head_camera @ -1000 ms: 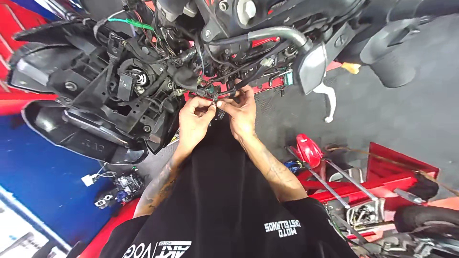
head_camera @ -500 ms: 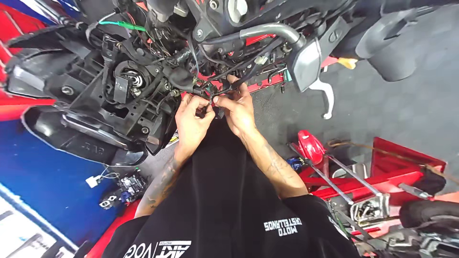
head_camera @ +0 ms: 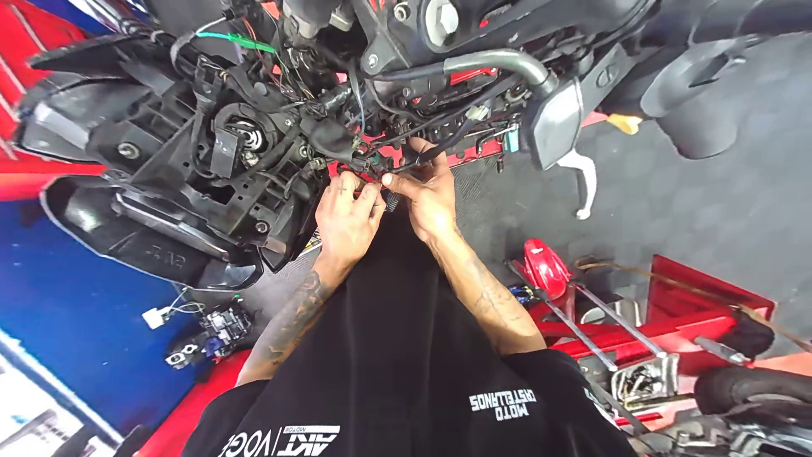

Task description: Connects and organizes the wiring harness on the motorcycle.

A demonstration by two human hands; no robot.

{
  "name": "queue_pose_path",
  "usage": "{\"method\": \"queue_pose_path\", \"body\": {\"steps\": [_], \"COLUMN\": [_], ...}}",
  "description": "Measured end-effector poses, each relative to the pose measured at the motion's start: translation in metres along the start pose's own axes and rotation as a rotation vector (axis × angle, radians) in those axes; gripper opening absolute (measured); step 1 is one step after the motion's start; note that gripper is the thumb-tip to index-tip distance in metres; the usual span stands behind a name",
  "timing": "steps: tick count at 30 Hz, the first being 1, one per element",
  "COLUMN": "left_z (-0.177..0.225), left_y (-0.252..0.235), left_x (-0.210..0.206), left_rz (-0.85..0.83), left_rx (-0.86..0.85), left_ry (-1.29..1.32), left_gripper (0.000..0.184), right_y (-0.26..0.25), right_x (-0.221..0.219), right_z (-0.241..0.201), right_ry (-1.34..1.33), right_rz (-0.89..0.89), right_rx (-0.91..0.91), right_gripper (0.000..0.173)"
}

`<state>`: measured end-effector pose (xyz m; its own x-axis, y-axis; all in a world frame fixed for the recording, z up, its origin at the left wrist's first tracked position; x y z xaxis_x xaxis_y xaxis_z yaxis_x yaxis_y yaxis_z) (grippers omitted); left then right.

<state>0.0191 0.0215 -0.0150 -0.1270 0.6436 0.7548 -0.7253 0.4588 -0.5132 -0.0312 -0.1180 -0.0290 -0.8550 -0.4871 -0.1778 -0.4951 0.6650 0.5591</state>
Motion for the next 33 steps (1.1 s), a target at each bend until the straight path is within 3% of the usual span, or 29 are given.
{"method": "queue_pose_path", "body": {"steps": [7, 20, 23, 25, 27, 33], "left_z": [0.000, -0.002, -0.006, -0.004, -0.001, 0.005], "left_y": [0.002, 0.006, 0.003, -0.001, -0.005, -0.009], "left_x": [0.000, 0.002, 0.001, 0.003, 0.007, 0.013], "left_rz": [0.017, 0.070, 0.027, 0.066, 0.075, -0.182], "left_rx": [-0.020, -0.087, -0.063, -0.058, -0.009, 0.475], "left_ry": [-0.029, -0.023, -0.046, -0.021, 0.024, 0.383], "left_gripper": [0.012, 0.010, 0.011, 0.010, 0.008, 0.033], "right_y": [0.003, 0.015, 0.025, 0.033, 0.030, -0.011], "right_x": [0.004, 0.014, 0.026, 0.043, 0.066, 0.119], "right_z": [-0.004, -0.009, -0.017, -0.029, -0.037, -0.017], "right_ry": [0.024, -0.157, -0.165, -0.135, -0.038, 0.577], "right_rz": [-0.038, -0.246, -0.335, -0.359, -0.328, 0.000], "right_rx": [0.058, -0.377, -0.383, -0.303, -0.119, 0.391], "right_gripper": [0.076, 0.056, 0.063, 0.078, 0.079, 0.036]}}
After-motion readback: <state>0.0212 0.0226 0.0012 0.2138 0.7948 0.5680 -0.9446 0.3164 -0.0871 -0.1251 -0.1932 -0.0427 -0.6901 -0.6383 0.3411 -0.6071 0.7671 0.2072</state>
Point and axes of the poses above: each hand's wrist, its own y-axis away from the middle knuckle, its own x-axis out of the back of the hand, z = x × y, the point moved 2 cm from there along -y, towards the middle knuckle, and after that the axes turned 15 degrees about z, right-handed, at the moved point
